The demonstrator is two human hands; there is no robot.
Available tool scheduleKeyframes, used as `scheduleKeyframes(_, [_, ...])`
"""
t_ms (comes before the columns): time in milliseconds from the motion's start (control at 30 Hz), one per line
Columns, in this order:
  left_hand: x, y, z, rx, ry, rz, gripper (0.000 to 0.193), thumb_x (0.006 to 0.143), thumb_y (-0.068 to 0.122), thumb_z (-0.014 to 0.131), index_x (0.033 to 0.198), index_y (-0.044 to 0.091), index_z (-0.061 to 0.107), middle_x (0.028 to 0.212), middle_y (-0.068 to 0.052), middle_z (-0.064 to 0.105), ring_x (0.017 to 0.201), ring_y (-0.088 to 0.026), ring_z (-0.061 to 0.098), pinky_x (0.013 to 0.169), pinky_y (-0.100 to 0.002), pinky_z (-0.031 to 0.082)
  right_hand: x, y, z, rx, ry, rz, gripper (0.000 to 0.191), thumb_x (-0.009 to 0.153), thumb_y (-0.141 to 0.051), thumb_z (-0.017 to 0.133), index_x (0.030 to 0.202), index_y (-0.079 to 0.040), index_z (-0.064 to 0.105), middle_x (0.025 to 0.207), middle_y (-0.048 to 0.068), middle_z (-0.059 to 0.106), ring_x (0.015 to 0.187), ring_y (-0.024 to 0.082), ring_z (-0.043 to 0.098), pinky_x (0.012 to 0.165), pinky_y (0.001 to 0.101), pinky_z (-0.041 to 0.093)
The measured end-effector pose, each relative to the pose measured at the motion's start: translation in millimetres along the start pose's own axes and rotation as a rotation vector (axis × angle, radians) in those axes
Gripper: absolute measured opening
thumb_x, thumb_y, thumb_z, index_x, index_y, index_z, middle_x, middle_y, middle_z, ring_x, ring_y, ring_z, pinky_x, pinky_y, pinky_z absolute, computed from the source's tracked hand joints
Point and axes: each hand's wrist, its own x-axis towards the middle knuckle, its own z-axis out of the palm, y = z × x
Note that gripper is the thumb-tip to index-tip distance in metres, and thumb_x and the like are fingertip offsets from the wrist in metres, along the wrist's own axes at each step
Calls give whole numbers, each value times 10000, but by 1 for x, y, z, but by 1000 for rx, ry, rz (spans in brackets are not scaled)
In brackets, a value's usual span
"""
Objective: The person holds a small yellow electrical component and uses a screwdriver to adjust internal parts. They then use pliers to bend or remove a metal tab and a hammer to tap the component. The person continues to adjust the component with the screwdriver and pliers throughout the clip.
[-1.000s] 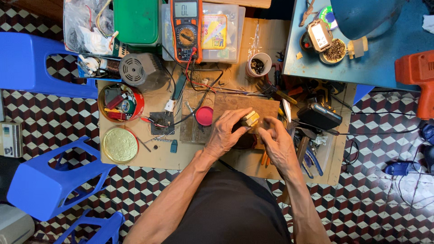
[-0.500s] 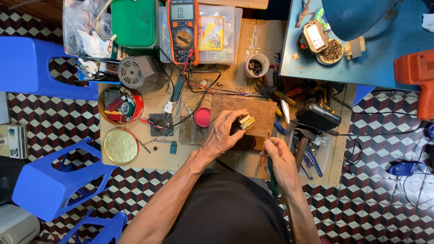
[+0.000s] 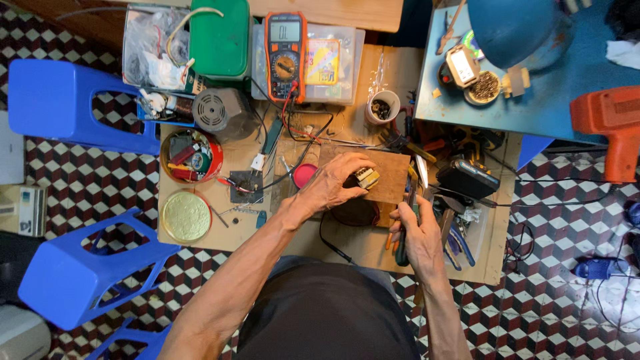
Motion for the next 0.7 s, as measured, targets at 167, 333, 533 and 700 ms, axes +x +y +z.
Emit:
scheduleKeyframes(167, [7, -8, -8, 92, -18, 75, 516, 791, 134, 783, 1279, 71, 629, 1217, -162, 673, 1156, -366, 603, 1010, -432, 502, -11, -3, 8, -362, -8, 214, 402, 1047, -336, 509, 1266, -11, 598, 785, 147, 667, 600, 169, 651, 553, 329, 544])
scheduleKeyframes(333, [6, -8, -9, 151, 28, 7, 499, 772, 159, 748, 1234, 18, 623, 1099, -201, 688, 1057, -395, 638, 947, -451, 522, -26, -17, 26, -134, 129, 140, 458, 972, -386, 503, 1367, -163, 570, 838, 70, 676, 538, 166, 602, 478, 355, 493])
scheduleKeyframes(533, [17, 0, -5, 185, -95, -197, 422, 778, 206, 766, 1141, 14, 669, 1037, -208, 705, 1017, -404, 659, 893, -473, 532, -26, -16, 34, -136, 86, 95, 435, 1024, -394, 475, 1303, -87, 607, 843, 62, 671, 530, 133, 571, 503, 300, 481])
scheduleKeyframes(700, [42, 1, -8, 325, -363, -287, 448, 810, 319, 793, 1188, 90, 720, 1098, -184, 716, 1048, -366, 677, 914, -459, 536, -10, -2, 21, 22, 51, 111, 449, 1013, -359, 543, 1338, -58, 614, 838, 64, 661, 577, 105, 559, 496, 276, 452])
